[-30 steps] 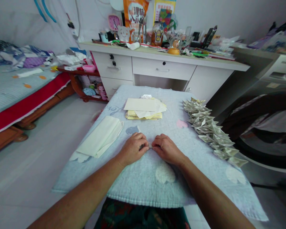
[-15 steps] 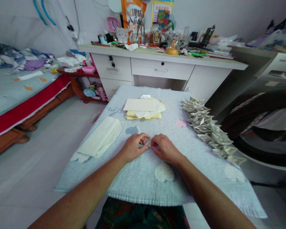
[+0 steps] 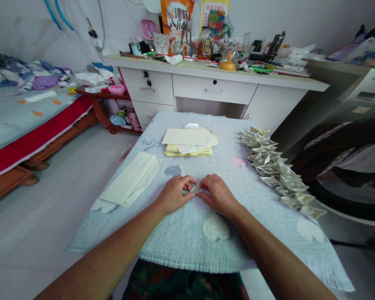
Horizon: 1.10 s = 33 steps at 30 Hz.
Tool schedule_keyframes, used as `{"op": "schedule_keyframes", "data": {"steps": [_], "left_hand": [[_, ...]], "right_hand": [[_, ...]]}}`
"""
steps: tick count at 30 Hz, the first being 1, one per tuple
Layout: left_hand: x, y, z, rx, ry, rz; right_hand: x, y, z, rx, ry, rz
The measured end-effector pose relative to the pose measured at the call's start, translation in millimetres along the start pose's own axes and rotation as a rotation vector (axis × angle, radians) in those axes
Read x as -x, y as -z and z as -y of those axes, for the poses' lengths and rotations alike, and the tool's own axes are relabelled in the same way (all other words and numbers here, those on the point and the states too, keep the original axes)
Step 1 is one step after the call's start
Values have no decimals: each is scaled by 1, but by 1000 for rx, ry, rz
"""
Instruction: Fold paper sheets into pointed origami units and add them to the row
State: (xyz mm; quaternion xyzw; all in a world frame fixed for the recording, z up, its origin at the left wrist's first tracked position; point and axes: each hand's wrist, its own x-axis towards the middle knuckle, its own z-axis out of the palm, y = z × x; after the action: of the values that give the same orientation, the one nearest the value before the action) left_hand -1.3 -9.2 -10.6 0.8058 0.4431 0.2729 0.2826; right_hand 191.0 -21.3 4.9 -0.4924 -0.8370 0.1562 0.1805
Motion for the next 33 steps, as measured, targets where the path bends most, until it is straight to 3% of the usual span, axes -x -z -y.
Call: {"op": "schedule_keyframes", "data": {"steps": [5,10,15,24,33], "left_hand": [[0,1,-1,-31,5,-5],[1,1,0,-165,-20,-94],[1,2,0,-191,-6,-55],[1,2,-10,51,24,-38],[2,5,-12,312,99,-138]], "right_hand": [[-2,0,-2,-49,20,6],[-2,-2,-5,-77,50,-6],[-1,-2,-5,-68,83,-15],[0,-1,-7,-154,154,-114],[2,3,0,-555,-62,-106]]}}
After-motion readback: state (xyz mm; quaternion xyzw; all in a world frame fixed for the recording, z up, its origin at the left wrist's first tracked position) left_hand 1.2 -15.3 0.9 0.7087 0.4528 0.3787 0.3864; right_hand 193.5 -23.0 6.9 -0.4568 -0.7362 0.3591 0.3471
